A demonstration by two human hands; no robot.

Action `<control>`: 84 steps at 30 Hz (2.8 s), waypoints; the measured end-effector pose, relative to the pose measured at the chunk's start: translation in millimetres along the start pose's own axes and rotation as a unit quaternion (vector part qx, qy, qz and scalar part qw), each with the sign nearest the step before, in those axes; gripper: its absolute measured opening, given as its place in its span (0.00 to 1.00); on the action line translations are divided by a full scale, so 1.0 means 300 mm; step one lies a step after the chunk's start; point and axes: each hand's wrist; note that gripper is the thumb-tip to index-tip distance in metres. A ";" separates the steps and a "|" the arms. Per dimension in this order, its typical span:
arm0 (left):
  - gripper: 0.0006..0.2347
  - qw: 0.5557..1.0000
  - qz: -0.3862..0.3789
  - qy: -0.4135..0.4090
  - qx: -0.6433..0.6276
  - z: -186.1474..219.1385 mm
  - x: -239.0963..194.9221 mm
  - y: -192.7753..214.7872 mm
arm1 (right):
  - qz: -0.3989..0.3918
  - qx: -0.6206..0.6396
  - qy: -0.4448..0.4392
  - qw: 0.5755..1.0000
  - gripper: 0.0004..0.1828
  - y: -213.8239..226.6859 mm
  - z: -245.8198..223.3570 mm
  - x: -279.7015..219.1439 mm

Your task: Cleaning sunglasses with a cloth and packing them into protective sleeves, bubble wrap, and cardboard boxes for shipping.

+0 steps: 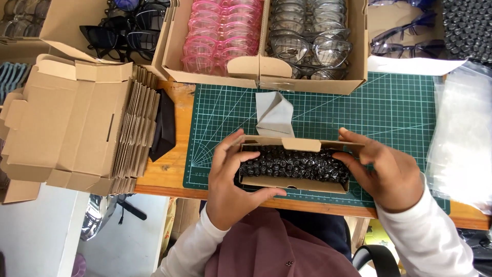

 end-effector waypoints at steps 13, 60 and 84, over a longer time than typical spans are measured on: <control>0.31 1.000 0.014 0.026 0.010 -0.009 -0.024 0.009 | -0.093 0.438 -0.134 0.884 0.20 0.054 0.003 0.010; 0.22 0.996 0.070 -0.005 -0.052 -0.023 -0.043 0.027 | -0.053 0.250 -0.141 0.956 0.20 0.069 -0.040 0.061; 0.39 0.998 0.060 -0.008 0.000 -0.041 -0.051 0.012 | -0.131 0.327 -0.041 0.935 0.17 0.067 -0.023 0.086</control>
Point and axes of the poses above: each hand's wrist, its own x-axis towards the middle knuckle, its own y-axis out of the back of the hand, z = x × y, and after that the axes turned 8 degrees about z, right-handed
